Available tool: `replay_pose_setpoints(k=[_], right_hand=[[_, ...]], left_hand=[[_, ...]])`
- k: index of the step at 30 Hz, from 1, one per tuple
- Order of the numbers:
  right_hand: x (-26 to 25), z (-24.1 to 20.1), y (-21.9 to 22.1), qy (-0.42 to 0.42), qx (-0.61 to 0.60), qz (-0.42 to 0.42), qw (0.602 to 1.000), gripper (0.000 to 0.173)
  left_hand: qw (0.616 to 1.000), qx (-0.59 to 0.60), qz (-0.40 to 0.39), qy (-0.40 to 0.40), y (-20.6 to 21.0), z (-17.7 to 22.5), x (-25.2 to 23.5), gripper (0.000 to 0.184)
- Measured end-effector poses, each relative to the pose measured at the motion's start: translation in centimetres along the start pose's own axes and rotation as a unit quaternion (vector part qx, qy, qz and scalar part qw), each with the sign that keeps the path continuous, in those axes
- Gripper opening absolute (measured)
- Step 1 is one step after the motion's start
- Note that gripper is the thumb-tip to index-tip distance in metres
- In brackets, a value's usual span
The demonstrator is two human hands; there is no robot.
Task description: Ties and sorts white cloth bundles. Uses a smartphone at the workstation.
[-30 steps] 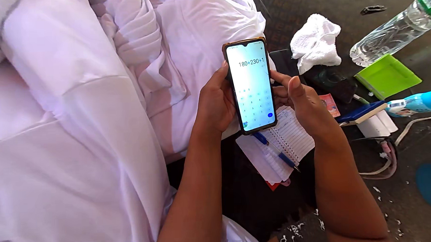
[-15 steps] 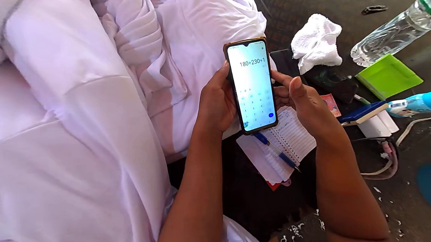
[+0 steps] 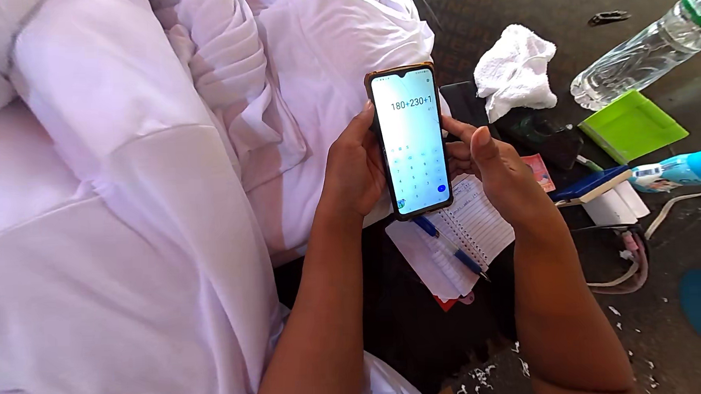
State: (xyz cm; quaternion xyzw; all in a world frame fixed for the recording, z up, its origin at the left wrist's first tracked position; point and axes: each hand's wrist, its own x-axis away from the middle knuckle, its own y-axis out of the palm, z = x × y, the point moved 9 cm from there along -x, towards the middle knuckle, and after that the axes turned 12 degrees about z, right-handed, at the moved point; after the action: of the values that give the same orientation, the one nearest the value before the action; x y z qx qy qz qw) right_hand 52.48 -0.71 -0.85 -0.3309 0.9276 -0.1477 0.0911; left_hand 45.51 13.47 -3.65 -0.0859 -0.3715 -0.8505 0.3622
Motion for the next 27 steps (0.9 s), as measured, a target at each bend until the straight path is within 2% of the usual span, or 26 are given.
replay_pose_setpoints(k=[21,27], right_hand=[[0.01,-0.05,0.09,0.001,-0.011,-0.003,1.0,0.075],[0.04,-0.07,-0.04,-0.003,-0.001,0.003,1.0,0.07]], left_hand=[[1.0,0.007,-0.015,0.001,0.21,0.07,0.08,0.043],[1.0,0.003,-0.01,0.002,0.11,0.04,0.0,0.042]])
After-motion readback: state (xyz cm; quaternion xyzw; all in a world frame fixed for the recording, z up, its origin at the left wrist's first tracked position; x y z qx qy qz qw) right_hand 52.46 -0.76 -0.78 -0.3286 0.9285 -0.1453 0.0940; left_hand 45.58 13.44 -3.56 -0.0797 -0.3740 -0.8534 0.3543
